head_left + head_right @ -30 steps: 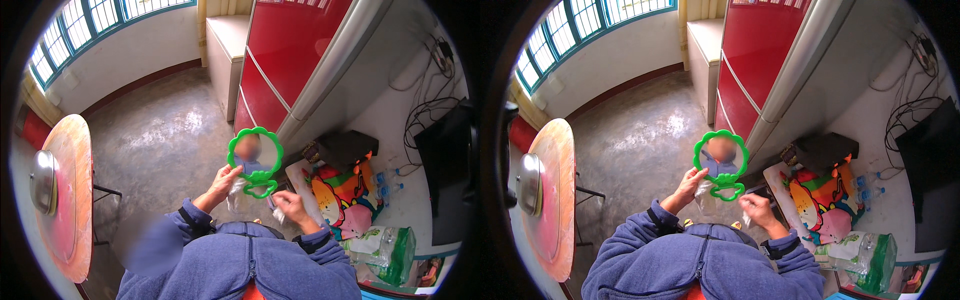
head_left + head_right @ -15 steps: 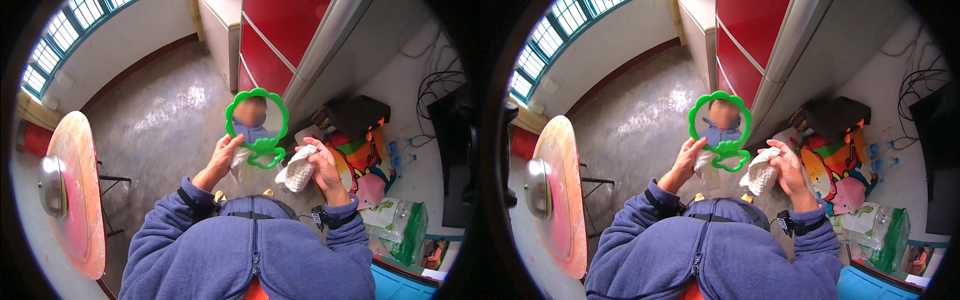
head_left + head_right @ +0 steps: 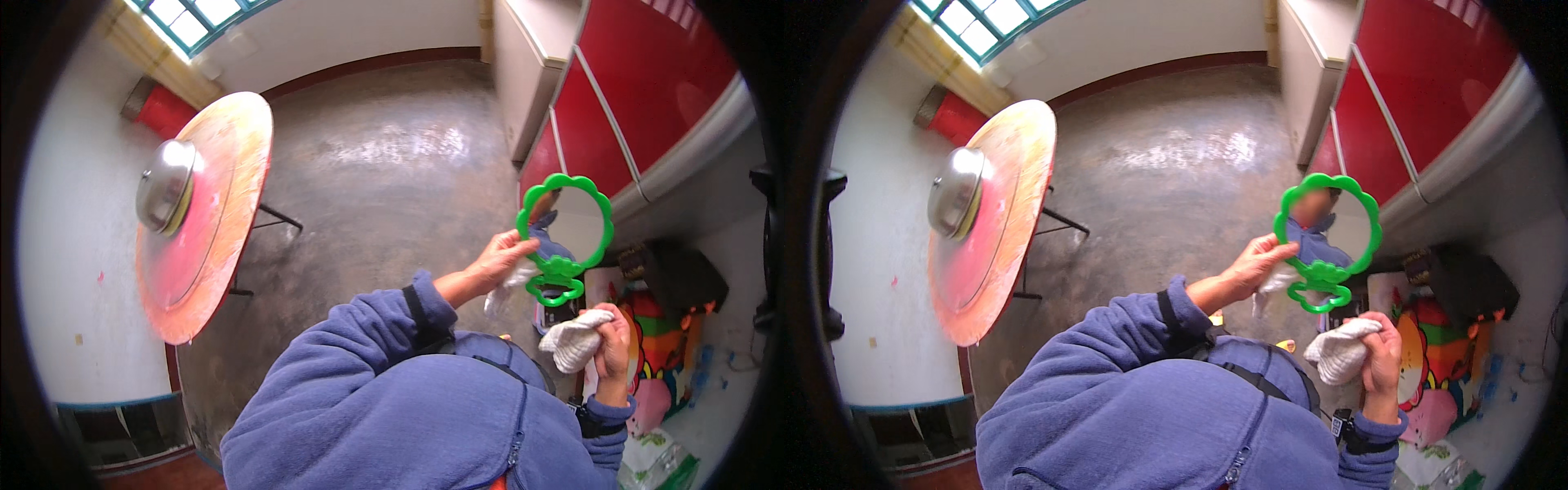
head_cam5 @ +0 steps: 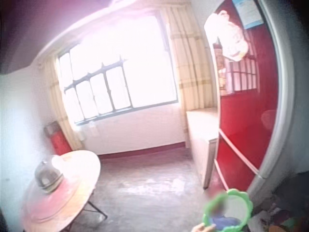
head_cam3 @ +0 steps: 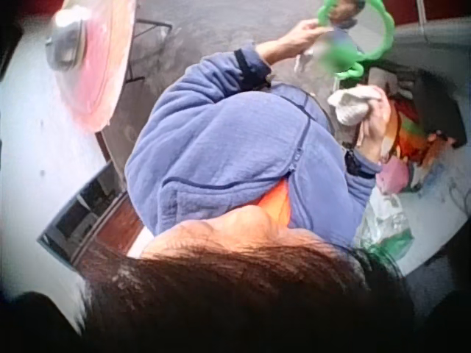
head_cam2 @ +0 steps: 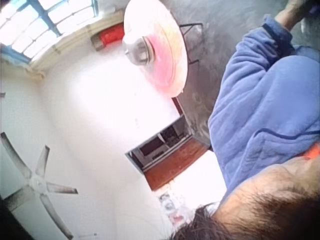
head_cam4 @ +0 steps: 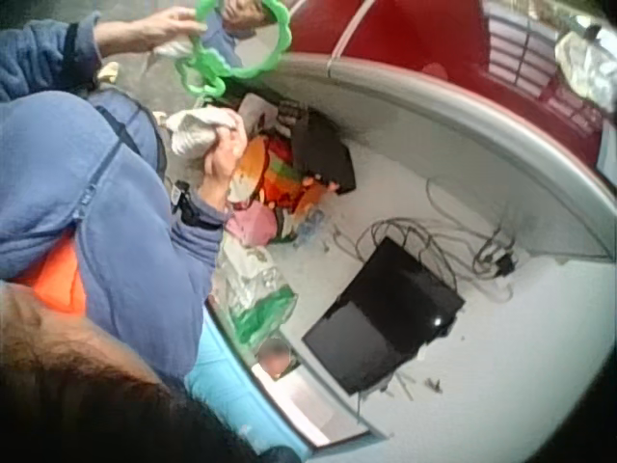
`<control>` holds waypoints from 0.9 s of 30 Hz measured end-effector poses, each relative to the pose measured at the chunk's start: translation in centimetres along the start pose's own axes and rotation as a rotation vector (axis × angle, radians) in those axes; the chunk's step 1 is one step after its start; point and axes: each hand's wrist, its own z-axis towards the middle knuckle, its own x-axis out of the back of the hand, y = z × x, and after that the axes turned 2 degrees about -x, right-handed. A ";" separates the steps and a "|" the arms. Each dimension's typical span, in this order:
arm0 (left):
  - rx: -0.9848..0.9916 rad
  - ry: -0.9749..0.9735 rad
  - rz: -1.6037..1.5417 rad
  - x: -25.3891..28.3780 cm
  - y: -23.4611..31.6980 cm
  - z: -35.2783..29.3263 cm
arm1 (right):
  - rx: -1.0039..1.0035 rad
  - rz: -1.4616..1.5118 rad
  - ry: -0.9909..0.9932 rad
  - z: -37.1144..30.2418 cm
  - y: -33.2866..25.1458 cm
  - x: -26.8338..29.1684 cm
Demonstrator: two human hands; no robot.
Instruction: The person wipes a round table with a cloth, then cleans a small green-framed mirror, and finally wipes the top of a white cabinet. The actions are performed with a cloth in hand, moving across each surface in sequence.
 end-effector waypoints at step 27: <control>0.086 0.078 0.068 1.1 -1.4 -1.3 | 0.309 -0.059 0.033 2.9 -4.7 -5.4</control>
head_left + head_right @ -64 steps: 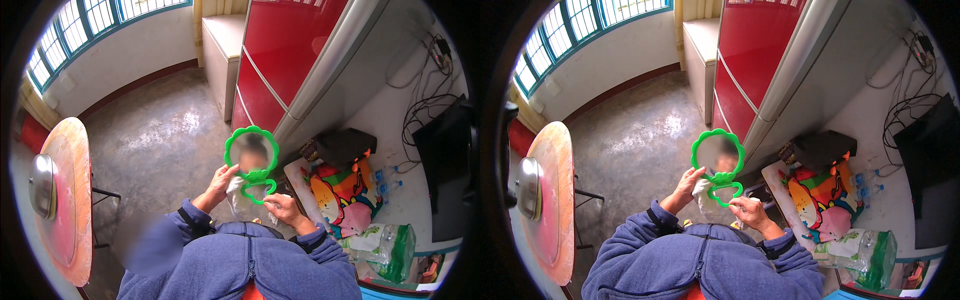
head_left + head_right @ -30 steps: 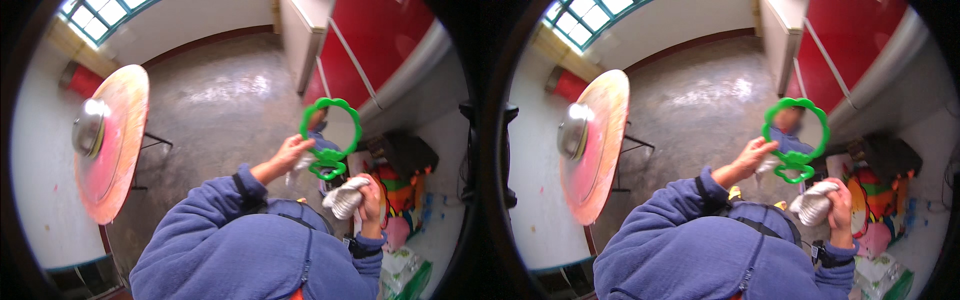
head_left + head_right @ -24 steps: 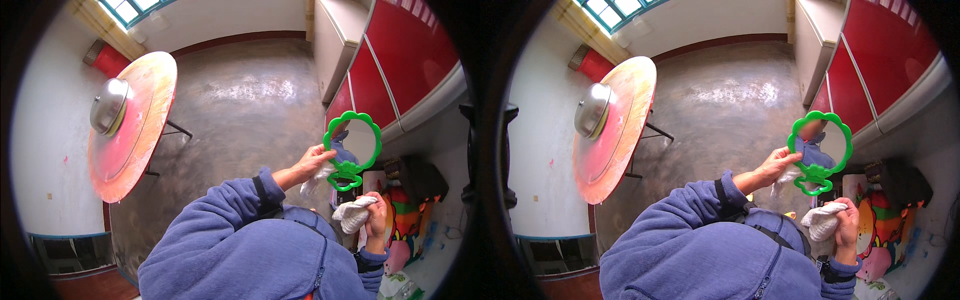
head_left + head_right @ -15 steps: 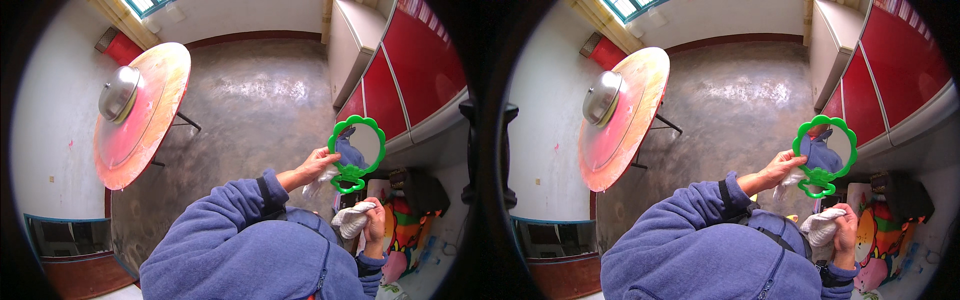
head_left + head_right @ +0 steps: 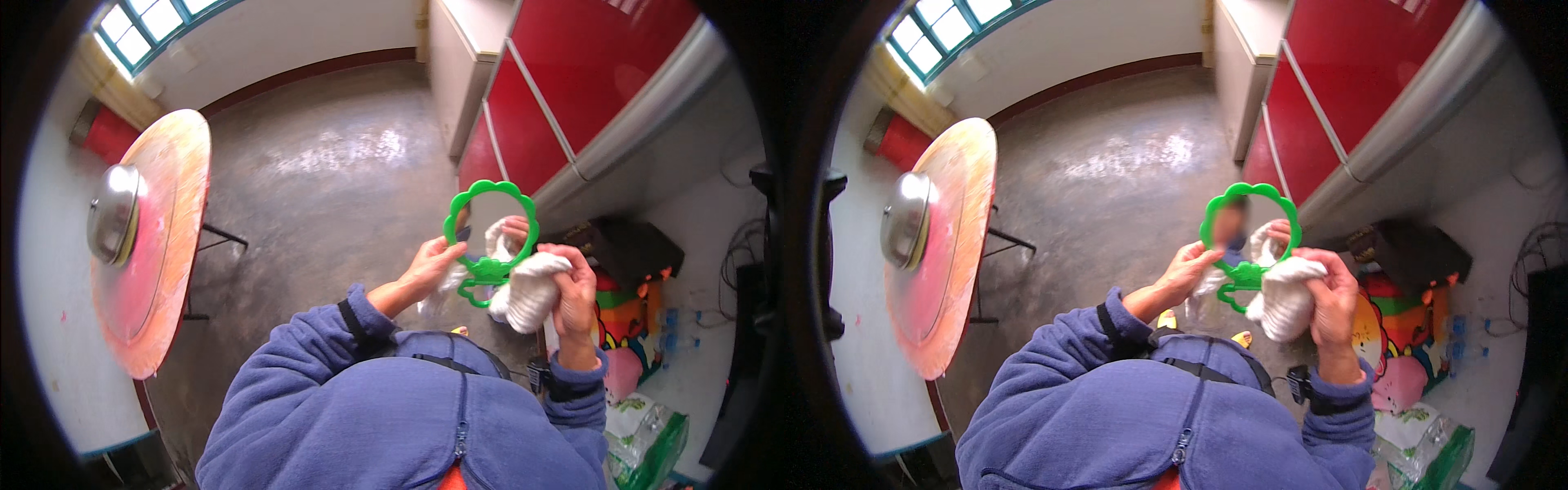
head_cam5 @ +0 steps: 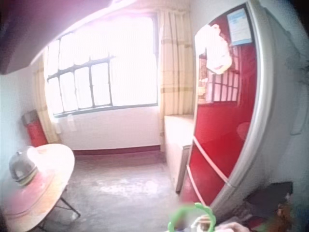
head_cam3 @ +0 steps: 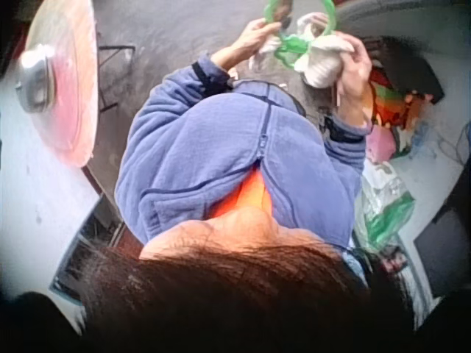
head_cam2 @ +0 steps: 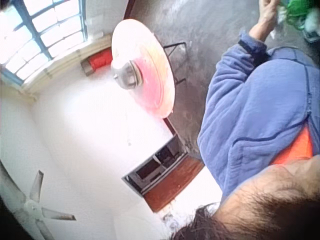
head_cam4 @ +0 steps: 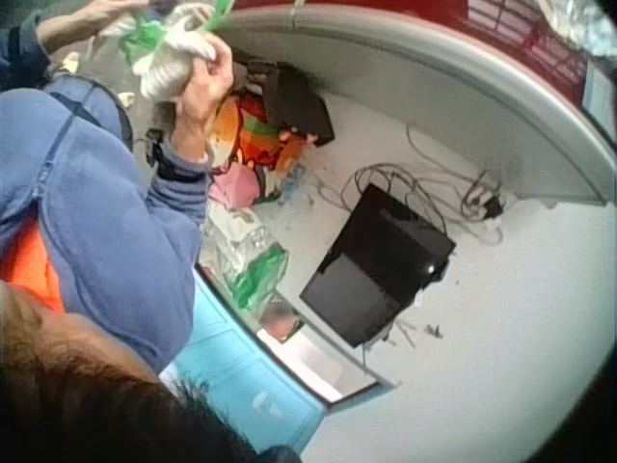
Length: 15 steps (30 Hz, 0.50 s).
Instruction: The person wipes a round table with a cloth, then cleans a small green-framed mirror, and finally wipes the top of a white cabinet. The actions are performed with a cloth in hand, moving across each surface in sequence.
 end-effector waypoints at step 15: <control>0.090 -0.131 -0.050 -1.9 0.3 -1.6 | 0.557 -1.492 0.130 -1.1 3.6 -1.1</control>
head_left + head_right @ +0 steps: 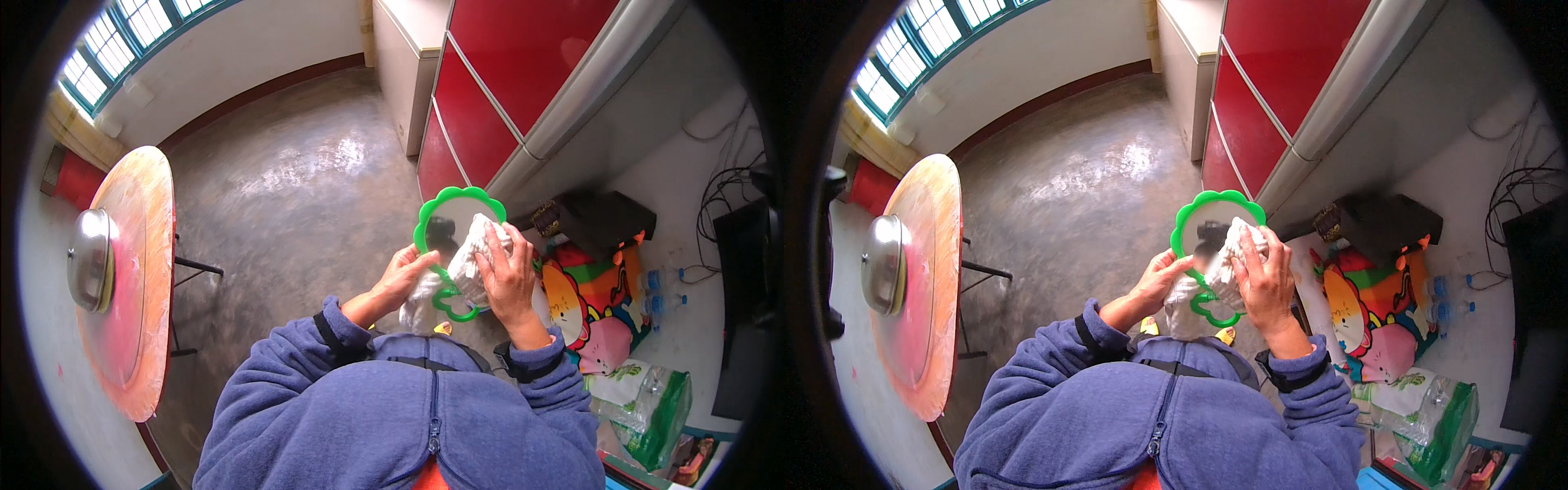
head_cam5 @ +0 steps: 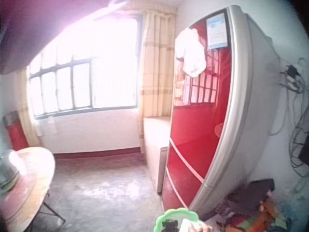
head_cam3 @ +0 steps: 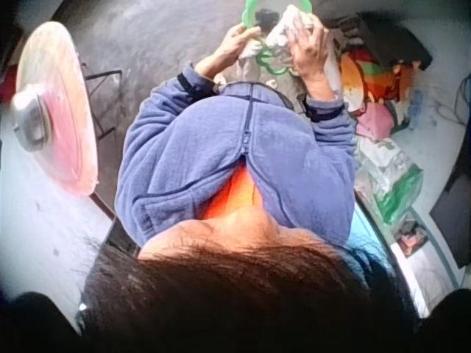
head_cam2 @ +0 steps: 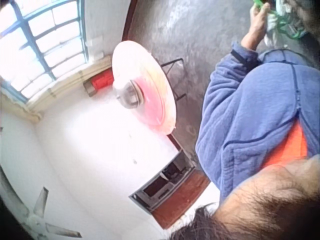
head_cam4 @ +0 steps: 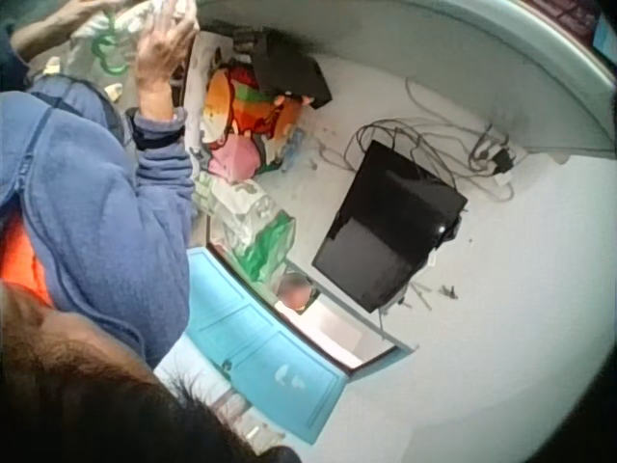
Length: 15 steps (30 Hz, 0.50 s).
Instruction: The person wipes a round table with a cloth, then cleans a small green-framed mirror, and finally wipes the top of a white cabinet. The actions are performed with a cloth in hand, moving across each surface in sequence.
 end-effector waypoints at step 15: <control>-0.069 -0.180 0.210 -0.4 0.0 0.2 | 0.104 0.109 -0.068 4.0 -2.1 -0.6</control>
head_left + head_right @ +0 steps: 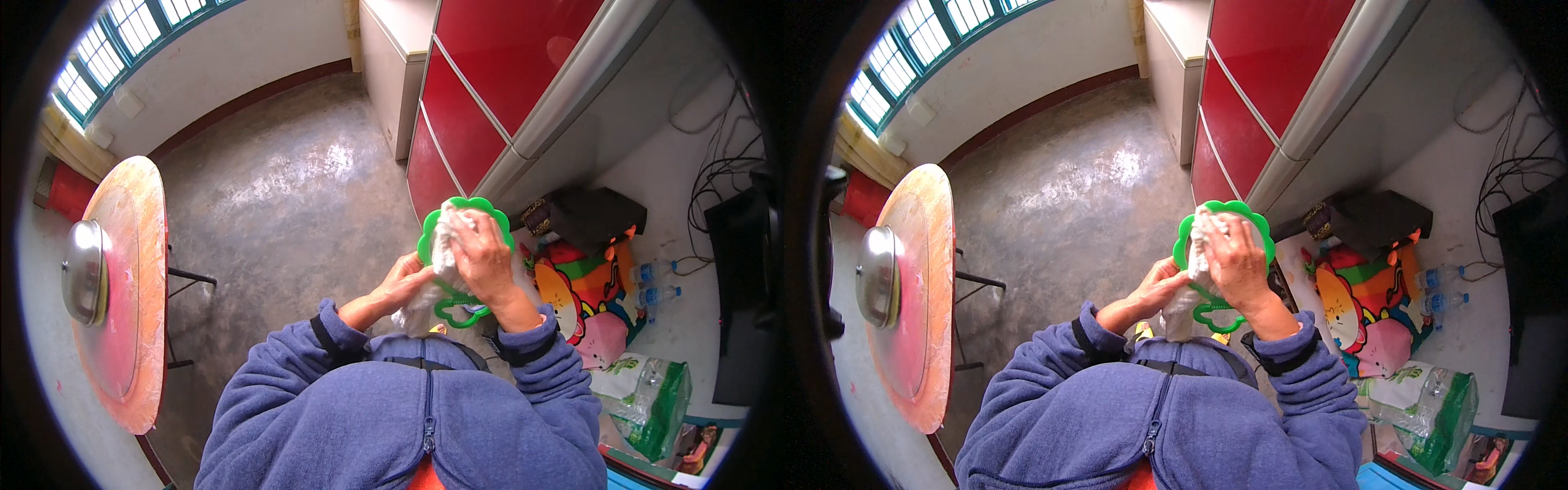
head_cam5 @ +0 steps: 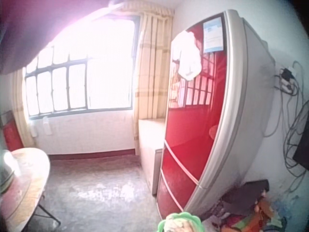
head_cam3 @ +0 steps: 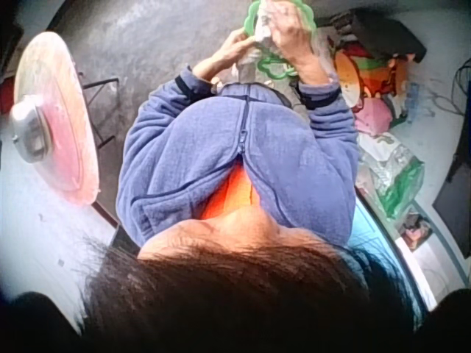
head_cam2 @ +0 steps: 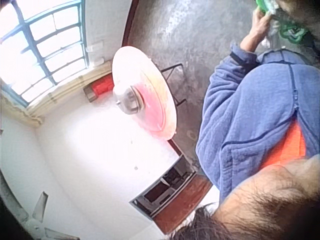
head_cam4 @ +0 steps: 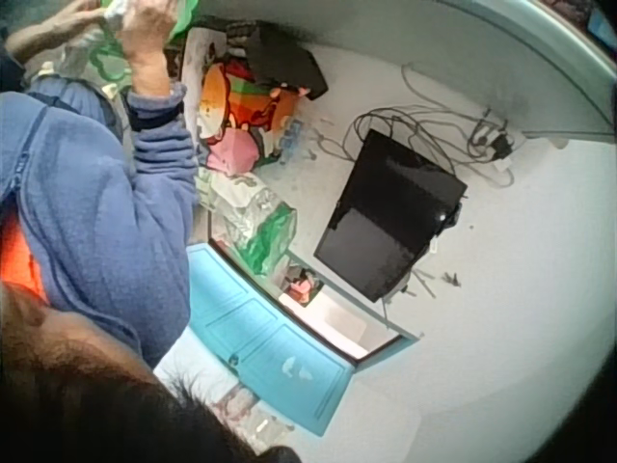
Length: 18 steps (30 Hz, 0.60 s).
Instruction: The person wipes a round table with a cloth, then cleans a small green-framed mirror, and finally wipes the top of a white cabinet. The actions are performed with a cloth in hand, moving across each surface in sequence.
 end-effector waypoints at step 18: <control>0.051 -0.103 0.026 0.0 0.4 0.6 | -0.021 0.007 -0.020 -0.6 1.6 1.6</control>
